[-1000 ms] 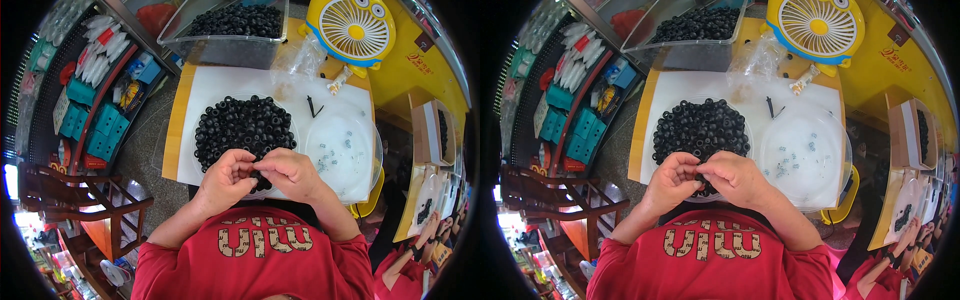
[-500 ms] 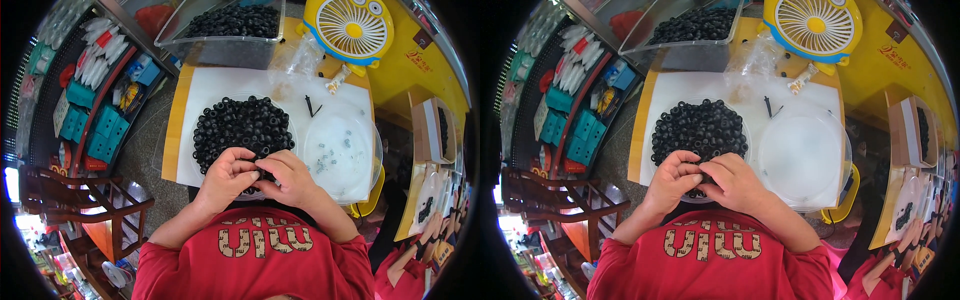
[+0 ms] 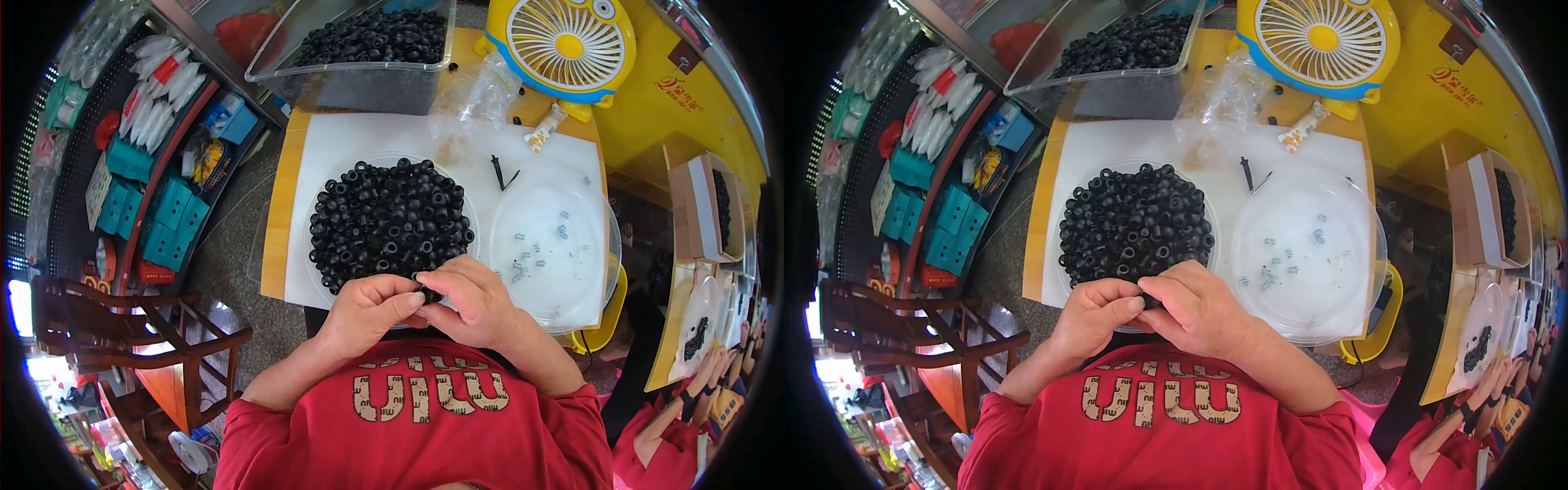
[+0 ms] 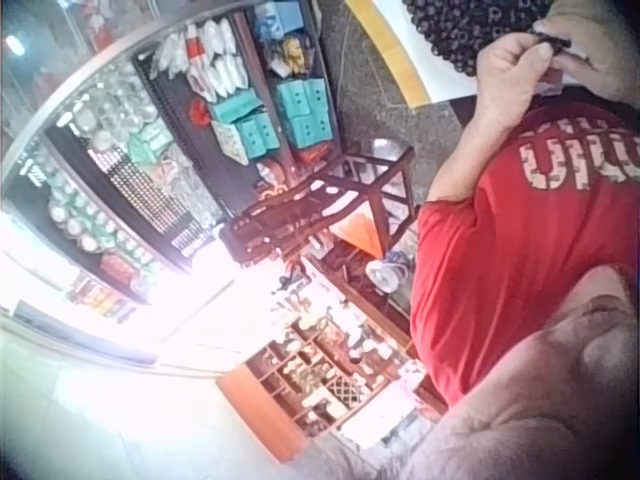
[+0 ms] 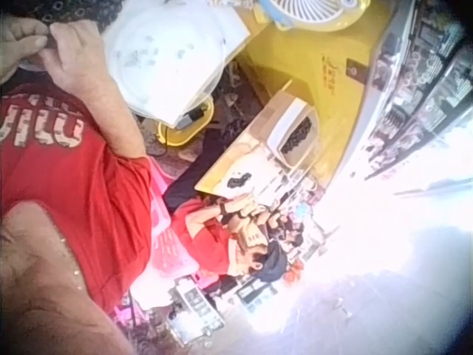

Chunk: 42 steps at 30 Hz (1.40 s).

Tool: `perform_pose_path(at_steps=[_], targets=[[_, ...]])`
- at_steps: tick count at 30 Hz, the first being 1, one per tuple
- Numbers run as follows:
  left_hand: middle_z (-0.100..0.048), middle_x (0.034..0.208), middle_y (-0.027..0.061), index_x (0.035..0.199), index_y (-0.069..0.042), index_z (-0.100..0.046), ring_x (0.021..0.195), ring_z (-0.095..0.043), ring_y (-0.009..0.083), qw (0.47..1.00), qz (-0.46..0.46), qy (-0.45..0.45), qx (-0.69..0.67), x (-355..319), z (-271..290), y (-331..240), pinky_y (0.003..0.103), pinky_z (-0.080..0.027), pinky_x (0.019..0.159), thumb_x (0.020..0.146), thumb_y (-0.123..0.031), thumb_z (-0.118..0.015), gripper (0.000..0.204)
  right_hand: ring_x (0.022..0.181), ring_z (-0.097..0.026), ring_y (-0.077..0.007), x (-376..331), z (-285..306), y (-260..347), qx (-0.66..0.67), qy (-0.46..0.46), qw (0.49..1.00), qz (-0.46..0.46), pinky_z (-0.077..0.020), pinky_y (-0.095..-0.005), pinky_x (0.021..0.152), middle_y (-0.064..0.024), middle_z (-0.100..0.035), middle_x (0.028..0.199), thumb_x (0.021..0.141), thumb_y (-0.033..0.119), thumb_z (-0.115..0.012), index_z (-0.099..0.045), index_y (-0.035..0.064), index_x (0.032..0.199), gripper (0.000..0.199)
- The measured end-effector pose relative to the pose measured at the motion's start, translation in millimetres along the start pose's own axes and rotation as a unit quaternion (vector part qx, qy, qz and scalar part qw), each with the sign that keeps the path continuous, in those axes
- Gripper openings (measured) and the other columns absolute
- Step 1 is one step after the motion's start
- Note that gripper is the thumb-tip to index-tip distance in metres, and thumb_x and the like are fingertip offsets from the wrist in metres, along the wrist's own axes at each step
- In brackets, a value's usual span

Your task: The person assembles small components by picking up black plastic pieces and inserting metal fasteners into them by hand.

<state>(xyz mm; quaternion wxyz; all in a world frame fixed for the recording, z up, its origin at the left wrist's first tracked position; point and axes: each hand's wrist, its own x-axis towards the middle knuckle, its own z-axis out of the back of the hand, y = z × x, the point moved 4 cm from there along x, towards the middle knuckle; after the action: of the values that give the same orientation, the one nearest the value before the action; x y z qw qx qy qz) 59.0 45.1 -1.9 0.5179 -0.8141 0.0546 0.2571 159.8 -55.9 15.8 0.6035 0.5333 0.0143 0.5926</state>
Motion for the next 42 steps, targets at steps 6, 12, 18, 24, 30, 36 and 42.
perform_pose_path(at_steps=[6,12,18,24,30,36,42], targets=[[-0.06,0.084,0.005,0.094,0.002,-0.057,0.075,-0.057,0.0096,1.0,-0.008,0.011,0.021,0.0,-1.2,0.4,0.022,-0.048,0.07,0.086,-0.015,-0.053,0.02,0.063,-0.056,-0.0231,-3.8,-2.4,-0.1,0.012,-0.007,1.0,0.016,-0.044,-0.03,0.056,-0.0093,-0.059,0.075,0.056,0.001,-0.07,-0.054,0.0011,0.096,0.043],[-0.059,0.088,0.0056,0.097,0.002,-0.056,0.08,-0.056,0.0098,1.0,-0.003,0.027,-0.006,-2.3,-7.7,-8.4,0.023,-0.048,0.073,0.085,-0.012,-0.053,0.019,0.069,-0.057,-0.0236,-5.6,1.9,0.9,0.013,-0.017,1.0,-0.003,-0.0457,-0.0309,0.06,-0.009,-0.059,0.08,0.056,0.001,-0.07,-0.054,0.0021,0.097,0.044],[-0.059,0.09,0.0061,0.099,0.003,-0.055,0.081,-0.056,0.0103,0.998,-0.001,0.011,0.059,-2.4,-8.7,-6.9,0.023,-0.047,0.075,0.085,-0.01,-0.053,0.02,0.07,-0.056,-0.0239,-9.1,1.9,0.0,-0.014,-0.015,1.0,-0.01,-0.0461,-0.0313,0.062,-0.0091,-0.059,0.08,0.054,0.001,-0.07,-0.055,0.0019,0.095,0.044],[-0.059,0.086,0.0056,0.097,0.003,-0.055,0.079,-0.056,0.0095,0.999,0.019,0.027,0.037,1.6,-5.7,-0.8,0.022,-0.048,0.072,0.085,-0.012,-0.052,0.019,0.065,-0.056,-0.0236,-5.9,5.2,2.7,-0.026,-0.015,0.999,0.01,-0.045,-0.0315,0.061,-0.0089,-0.058,0.075,0.052,0.001,-0.07,-0.055,0.001,0.091,0.042],[-0.06,0.085,0.006,0.096,0.004,-0.055,0.078,-0.057,0.0094,1.0,0.001,0.003,0.019,3.4,-12.5,-1.2,0.022,-0.047,0.072,0.085,-0.012,-0.052,0.019,0.063,-0.055,-0.0228,-9.1,4.0,1.0,-0.061,-0.01,0.998,0.014,-0.044,-0.0313,0.06,-0.0085,-0.058,0.072,0.054,0.003,-0.07,-0.055,0.0008,0.089,0.039],[-0.06,0.089,0.0084,0.099,0.004,-0.055,0.08,-0.058,0.011,0.993,0.038,-0.044,0.105,10.9,-7.1,-2.9,0.022,-0.048,0.071,0.083,-0.007,-0.053,0.02,0.068,-0.054,-0.0282,-20.4,15.3,-0.1,-0.045,0.007,0.995,-0.09,-0.0428,-0.0365,0.062,-0.0117,-0.056,0.074,0.064,0.007,-0.065,-0.054,0.0006,0.089,0.028],[-0.06,0.087,0.011,0.098,0.003,-0.052,0.075,-0.06,0.0149,0.999,-0.018,-0.041,0.018,10.2,18.6,-2.6,0.027,-0.051,0.069,0.082,-0.003,-0.052,0.017,0.066,-0.057,-0.027,-74.6,77.8,-23.1,-0.221,0.017,0.95,-0.22,-0.0458,-0.0334,0.06,-0.0105,-0.059,0.072,0.071,0.007,-0.06,-0.058,0.0057,0.083,0.013]])
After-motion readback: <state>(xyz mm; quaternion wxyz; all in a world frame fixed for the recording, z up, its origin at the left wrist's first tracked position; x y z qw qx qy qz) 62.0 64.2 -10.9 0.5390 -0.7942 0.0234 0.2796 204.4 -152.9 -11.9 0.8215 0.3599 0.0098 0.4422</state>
